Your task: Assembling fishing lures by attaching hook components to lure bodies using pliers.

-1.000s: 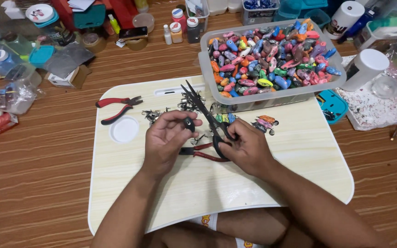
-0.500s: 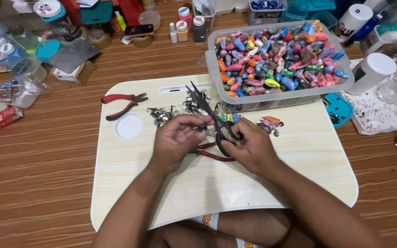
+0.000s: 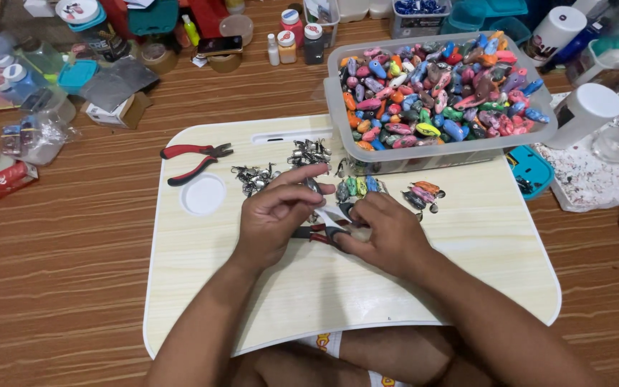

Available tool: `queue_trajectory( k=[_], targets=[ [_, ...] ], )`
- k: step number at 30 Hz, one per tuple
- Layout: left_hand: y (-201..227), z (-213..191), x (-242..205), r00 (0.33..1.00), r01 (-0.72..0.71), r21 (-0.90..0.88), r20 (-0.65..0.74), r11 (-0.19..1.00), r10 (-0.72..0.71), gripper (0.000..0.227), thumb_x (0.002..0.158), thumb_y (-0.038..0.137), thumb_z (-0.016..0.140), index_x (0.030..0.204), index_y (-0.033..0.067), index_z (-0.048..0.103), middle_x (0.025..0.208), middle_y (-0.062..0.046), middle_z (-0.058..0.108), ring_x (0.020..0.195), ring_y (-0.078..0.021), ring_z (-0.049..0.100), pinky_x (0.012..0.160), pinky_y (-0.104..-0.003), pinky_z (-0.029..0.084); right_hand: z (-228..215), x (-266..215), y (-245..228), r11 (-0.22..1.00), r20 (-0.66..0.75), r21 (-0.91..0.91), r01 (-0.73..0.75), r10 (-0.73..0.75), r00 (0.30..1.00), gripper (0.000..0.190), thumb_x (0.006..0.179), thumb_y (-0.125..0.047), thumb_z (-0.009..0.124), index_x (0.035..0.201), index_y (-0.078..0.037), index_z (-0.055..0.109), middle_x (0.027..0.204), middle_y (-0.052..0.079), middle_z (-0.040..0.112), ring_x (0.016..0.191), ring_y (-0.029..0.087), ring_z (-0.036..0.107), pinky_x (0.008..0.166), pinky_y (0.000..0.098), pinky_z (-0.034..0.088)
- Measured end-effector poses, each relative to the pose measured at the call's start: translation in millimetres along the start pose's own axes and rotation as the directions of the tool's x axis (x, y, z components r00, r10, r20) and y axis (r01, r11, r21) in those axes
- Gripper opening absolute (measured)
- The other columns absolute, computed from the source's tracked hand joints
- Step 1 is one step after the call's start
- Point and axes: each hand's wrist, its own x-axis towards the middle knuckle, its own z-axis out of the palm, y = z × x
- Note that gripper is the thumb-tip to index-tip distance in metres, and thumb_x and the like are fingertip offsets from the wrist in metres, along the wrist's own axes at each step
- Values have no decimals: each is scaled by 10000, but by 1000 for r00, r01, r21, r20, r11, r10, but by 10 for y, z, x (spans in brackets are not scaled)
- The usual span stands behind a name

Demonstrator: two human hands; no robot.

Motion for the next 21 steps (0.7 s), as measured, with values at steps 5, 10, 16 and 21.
queue_trajectory(
  k=[5,10,16,21],
  targets=[
    [40,-127,35,999,8,116,-45,993,-3,154,949,-64,640,1089,-90,700,1277,-302,651,1056,-309,733,920,-382,636,-5,-74,-327,994,62,-74,85,-80,995,323,800,-403,853,790,-163,637,737,21,588,759,250,664,641,332,546],
    [156,-152,81,999,4,510,26,860,-20,157,945,35,703,1086,-6,756,1239,-243,681,1061,-363,737,905,-425,641,86,-244,-422,995,249,-70,70,-50,967,357,781,-491,833,778,-180,659,770,-3,579,774,221,651,606,331,550],
    [-75,-284,-11,978,-119,910,176,398,-110,162,900,206,769,1021,98,763,1115,-175,698,998,-382,724,866,-465,608,112,-326,-339,990,355,-137,26,25,935,325,799,-480,825,805,-171,722,960,-22,593,909,206,657,654,335,570],
    [-219,-317,-78,960,-117,967,169,228,-224,117,871,245,787,874,131,759,1016,-100,657,938,-317,702,784,-403,601,113,-289,-286,999,366,-1,-41,38,930,273,709,-346,906,768,-120,764,901,19,647,835,242,697,644,368,589]
  ],
)
